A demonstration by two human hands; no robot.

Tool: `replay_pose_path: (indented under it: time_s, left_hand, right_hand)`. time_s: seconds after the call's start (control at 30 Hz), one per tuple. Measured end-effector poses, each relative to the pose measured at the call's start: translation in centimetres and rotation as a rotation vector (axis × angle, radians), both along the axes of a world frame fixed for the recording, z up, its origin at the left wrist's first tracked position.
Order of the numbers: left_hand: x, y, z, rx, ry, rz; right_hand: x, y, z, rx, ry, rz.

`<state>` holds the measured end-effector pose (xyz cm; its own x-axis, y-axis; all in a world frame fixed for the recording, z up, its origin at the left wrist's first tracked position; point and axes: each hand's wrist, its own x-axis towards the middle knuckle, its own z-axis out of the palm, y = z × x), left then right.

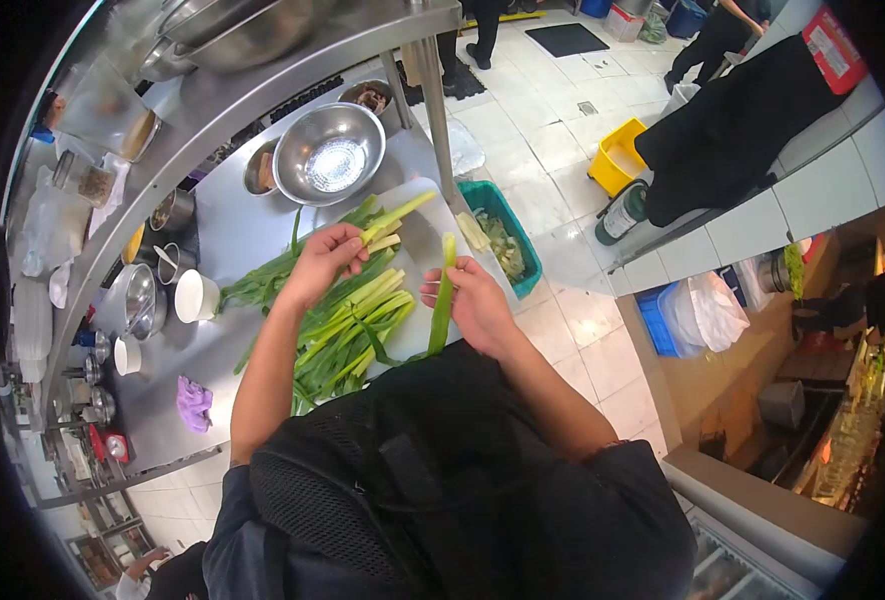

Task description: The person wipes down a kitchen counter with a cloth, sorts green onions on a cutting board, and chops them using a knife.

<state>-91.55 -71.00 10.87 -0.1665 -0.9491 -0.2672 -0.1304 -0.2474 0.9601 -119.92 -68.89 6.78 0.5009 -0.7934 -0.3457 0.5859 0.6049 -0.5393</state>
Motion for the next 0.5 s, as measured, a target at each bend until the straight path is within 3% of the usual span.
replay_pose_path:
  time_s: [0.23, 0.4, 0.43, 0.5]
  left_hand:
    - [-3.1, 1.9, -1.5, 0.023, 0.302, 0.053]
    - [-6.6, 3.4, -4.0, -0.002, 0.32, 0.086]
    - [-6.9, 3.5, -4.4, -0.001, 0.32, 0.086]
    - [-7.6, 3.9, -4.9, -0.214, -0.025, -0.034]
  right_hand:
    - [1.3, -1.0, -1.3, 0.039, 0.111, -0.106]
    - [3.1, -1.3, -1.2, 0.098, 0.155, -0.147]
    - [3.4, -1.1, -1.9, 0.005, 0.187, -0.12]
    - [3.2, -1.0, -2.8, -0.082, 0.225, -0.096]
